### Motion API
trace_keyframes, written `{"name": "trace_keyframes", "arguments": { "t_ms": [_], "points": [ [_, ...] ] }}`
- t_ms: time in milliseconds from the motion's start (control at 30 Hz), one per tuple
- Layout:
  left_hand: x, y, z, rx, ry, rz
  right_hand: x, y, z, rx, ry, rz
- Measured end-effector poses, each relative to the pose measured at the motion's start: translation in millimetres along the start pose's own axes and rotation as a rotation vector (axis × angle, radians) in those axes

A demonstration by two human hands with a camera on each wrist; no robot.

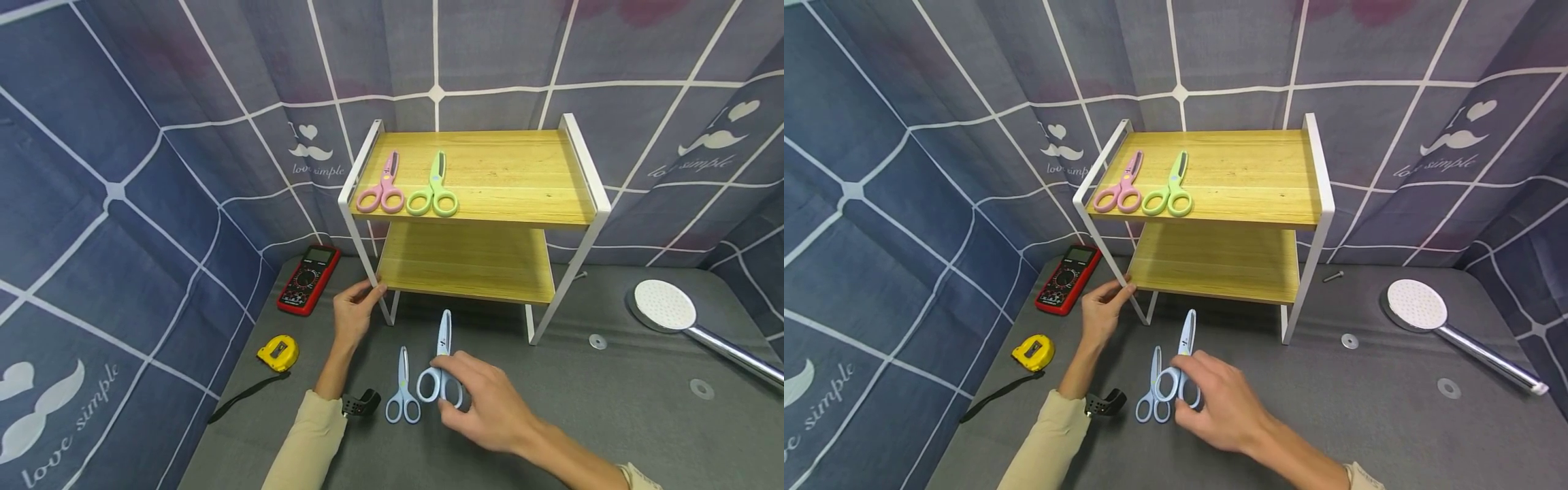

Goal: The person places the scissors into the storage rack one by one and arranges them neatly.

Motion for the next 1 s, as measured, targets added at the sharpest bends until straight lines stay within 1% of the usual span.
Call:
{"name": "trace_keyframes", "arguments": {
  "t_ms": [167,300,400,500,633,733,867,933,1000],
  "points": [
    [0.8,0.4,-0.4,-0.003,0.001,0.015,-18,-23,8,0.092,-0.120,0.050],
    [0.8,0.6,-0.3,-0.002,-0.004,0.008,-33,-42,17,0.161,-0.233,0.077],
    [0.5,0.4,-0.1,0.000,-0.009,0.005,-42,-57,24,0.202,-0.296,0.075],
    [0.1,0.0,0.3,0.002,-0.013,-0.009,-49,-71,32,0.239,-0.328,0.045],
    [-0.9,-1.3,0.3,0.004,-0.014,-0.032,-52,-90,47,0.253,-0.318,0.002],
    [-1.1,-1.7,-0.1,0.004,-0.014,-0.038,-51,-105,57,0.238,-0.275,-0.029],
    [-0.7,-1.2,-0.3,0.002,-0.017,-0.044,-50,-124,71,0.235,-0.249,-0.061],
    [-0.5,-0.6,-0.2,-0.001,-0.016,-0.037,-49,-132,78,0.248,-0.250,-0.064],
    [-0.4,-0.5,0.0,-0.004,-0.014,-0.027,-49,-137,84,0.258,-0.223,-0.075]
  ]
}}
Point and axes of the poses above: each hand's wrist, its own z-axis towards the middle knuckle, its own y-axis out of the palm, x = y × z, the point moved 1 cm from there along z, towards the middle knuckle, and after that the axes turned 10 degrees about y, right-handed, at the moved point
